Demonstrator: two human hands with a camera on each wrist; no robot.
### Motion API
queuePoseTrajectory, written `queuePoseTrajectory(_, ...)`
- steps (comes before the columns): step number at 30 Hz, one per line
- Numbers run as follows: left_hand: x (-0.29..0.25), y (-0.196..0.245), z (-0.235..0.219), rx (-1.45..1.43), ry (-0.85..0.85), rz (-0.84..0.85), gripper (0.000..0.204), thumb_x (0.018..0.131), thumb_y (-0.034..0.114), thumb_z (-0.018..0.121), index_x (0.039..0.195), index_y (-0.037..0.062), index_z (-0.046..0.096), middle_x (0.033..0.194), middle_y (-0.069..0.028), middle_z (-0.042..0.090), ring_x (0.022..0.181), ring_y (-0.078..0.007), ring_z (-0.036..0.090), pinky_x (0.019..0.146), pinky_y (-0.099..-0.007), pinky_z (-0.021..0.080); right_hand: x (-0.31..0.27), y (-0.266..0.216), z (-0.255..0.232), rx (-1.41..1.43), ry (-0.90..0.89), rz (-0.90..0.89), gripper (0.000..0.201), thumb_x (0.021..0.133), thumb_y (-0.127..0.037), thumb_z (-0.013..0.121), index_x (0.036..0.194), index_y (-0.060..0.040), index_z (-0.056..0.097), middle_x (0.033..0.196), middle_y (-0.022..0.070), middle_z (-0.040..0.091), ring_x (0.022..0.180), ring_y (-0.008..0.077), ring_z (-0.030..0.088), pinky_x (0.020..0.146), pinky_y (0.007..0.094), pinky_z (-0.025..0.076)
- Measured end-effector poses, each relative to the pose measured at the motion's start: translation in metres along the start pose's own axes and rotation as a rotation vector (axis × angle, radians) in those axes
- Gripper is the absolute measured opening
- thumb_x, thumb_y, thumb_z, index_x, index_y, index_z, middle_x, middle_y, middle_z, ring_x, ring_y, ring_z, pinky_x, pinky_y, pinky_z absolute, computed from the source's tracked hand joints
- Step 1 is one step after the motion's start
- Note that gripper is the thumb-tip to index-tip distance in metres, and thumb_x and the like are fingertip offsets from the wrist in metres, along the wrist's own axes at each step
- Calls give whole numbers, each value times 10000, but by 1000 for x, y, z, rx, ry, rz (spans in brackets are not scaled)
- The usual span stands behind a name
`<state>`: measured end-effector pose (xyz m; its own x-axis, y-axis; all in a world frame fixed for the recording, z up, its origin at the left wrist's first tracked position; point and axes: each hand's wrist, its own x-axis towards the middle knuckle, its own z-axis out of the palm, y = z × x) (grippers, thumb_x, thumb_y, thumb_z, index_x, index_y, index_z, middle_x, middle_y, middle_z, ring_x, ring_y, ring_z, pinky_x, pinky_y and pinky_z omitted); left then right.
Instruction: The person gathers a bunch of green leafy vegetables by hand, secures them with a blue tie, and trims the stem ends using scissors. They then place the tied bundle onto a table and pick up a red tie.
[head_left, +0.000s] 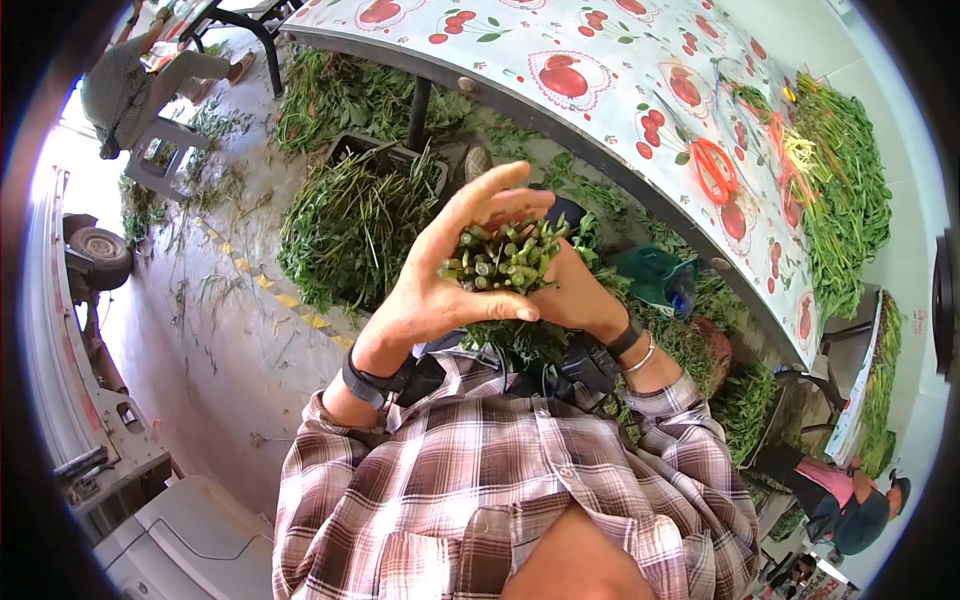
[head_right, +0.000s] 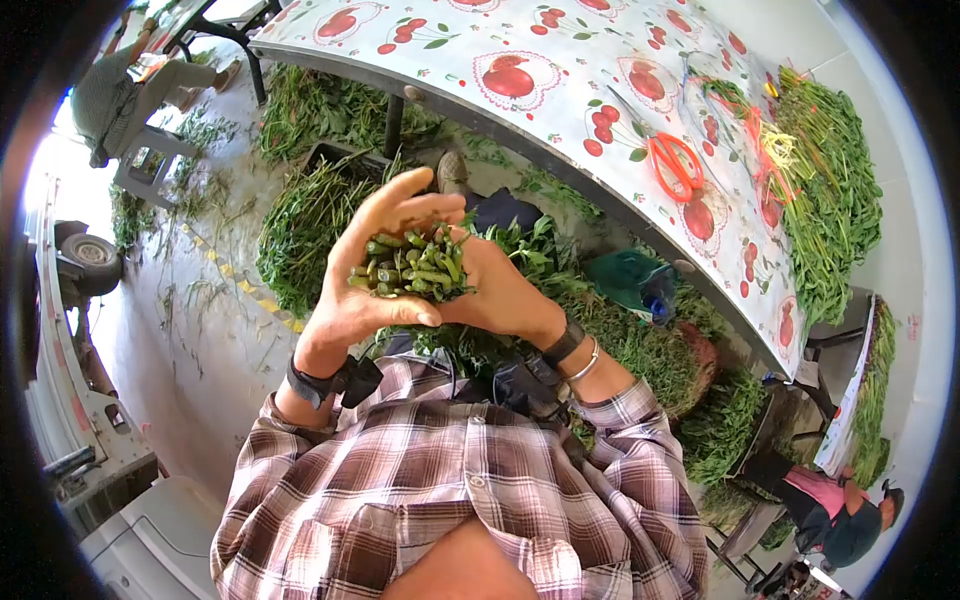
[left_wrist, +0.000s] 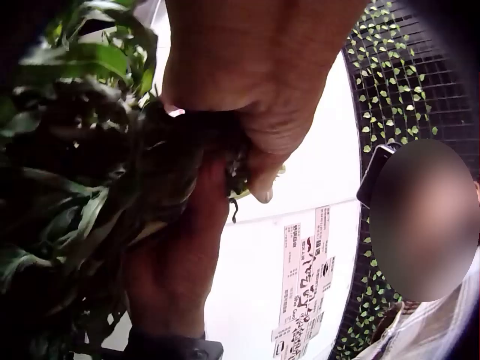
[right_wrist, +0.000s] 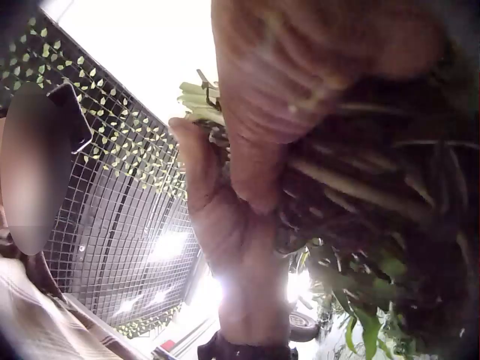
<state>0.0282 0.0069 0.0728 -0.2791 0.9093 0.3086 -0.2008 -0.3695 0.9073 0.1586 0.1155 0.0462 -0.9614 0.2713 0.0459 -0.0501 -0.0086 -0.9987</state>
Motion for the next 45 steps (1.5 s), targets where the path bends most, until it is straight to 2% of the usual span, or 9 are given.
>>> queuePoseTrajectory(3, 4, 14, -10, 212, -150, -12, 1082, 533, 285, 905, 1407, -25, 348, 1282, -162, 567, 1180, -207, 541, 1016, -361, 417, -2, 3, 1, -9, -15, -23, 581, 702, -121, 792, 1205, -2, 526, 1131, 76, 610, 1032, 148, 575, 928, 328, 449)
queuePoseTrajectory(8, 3, 13, -8, 394, -100, 7, 473, 704, 264, 798, 1080, -1, 687, 1058, -119, 697, 1017, -232, 651, 941, -363, 478, -6, -1, -1, -116, -66, 55, 551, 687, -81, 793, 1173, -3, 548, 1092, 73, 619, 1005, 149, 578, 888, 322, 468)
queuePoseTrajectory(16, 2, 5, -9, 306, -64, -51, 311, 814, 187, 688, 1051, -13, 696, 1054, -127, 694, 1047, -233, 635, 940, -356, 476, -3, 3, 1, -180, -92, 147, 479, 690, -53, 775, 1134, -33, 597, 1093, 81, 622, 1010, 166, 583, 877, 335, 473)
queuePoseTrajectory(21, 3, -1, -13, -88, -12, -101, 1127, 548, 280, 912, 1458, 65, 283, 1276, -135, 570, 1132, -232, 584, 986, -357, 441, 3, 0, 5, -170, -16, 15, 733, 670, -98, 788, 1309, -11, 440, 1168, 102, 595, 1089, 215, 580, 956, 355, 441)
queuePoseTrajectory(31, -7, -7, -14, 291, 104, -194, 338, 655, 126, 835, 932, 17, 677, 931, -56, 668, 903, -146, 616, 840, -306, 487, 6, -8, 5, -239, -76, -63, 814, 639, -105, 766, 1362, -46, 397, 1272, 160, 520, 1169, 289, 519, 980, 374, 411)
queuePoseTrajectory(33, -8, -3, -11, 322, 93, -205, 473, 628, 151, 848, 1029, 13, 639, 1031, -93, 649, 985, -196, 602, 888, -332, 469, 9, 12, 8, -295, -1, -313, 842, 608, -101, 766, 1361, -39, 395, 1278, 184, 517, 1162, 322, 513, 969, 403, 411)
queuePoseTrajectory(38, 3, -13, -13, 177, 137, -76, 1540, 355, 604, 858, 1504, 112, -42, 1337, -202, 457, 1237, -303, 463, 1053, -427, 357, 2, 1, 2, -293, 44, -100, 710, 576, -181, 805, 1175, 12, 475, 1040, 187, 562, 981, 325, 563, 864, 385, 437)
queuePoseTrajectory(43, -20, -21, -32, 315, -70, -463, 1545, 317, 528, 897, 1496, 13, 42, 1447, -159, 333, 1319, -231, 355, 1108, -400, 282, -2, -19, -7, -63, 161, -113, 594, 659, -104, 770, 1162, 26, 482, 1045, 85, 606, 931, 145, 567, 835, 305, 469)
queuePoseTrajectory(45, -34, -32, -39, 245, -90, -669, 1178, 498, 254, 939, 1413, -35, 256, 1342, -141, 474, 1118, -213, 542, 941, -369, 469, -5, -28, -5, 152, 163, -99, 562, 691, -56, 739, 1185, 17, 481, 1086, 45, 603, 950, 94, 547, 848, 284, 467)
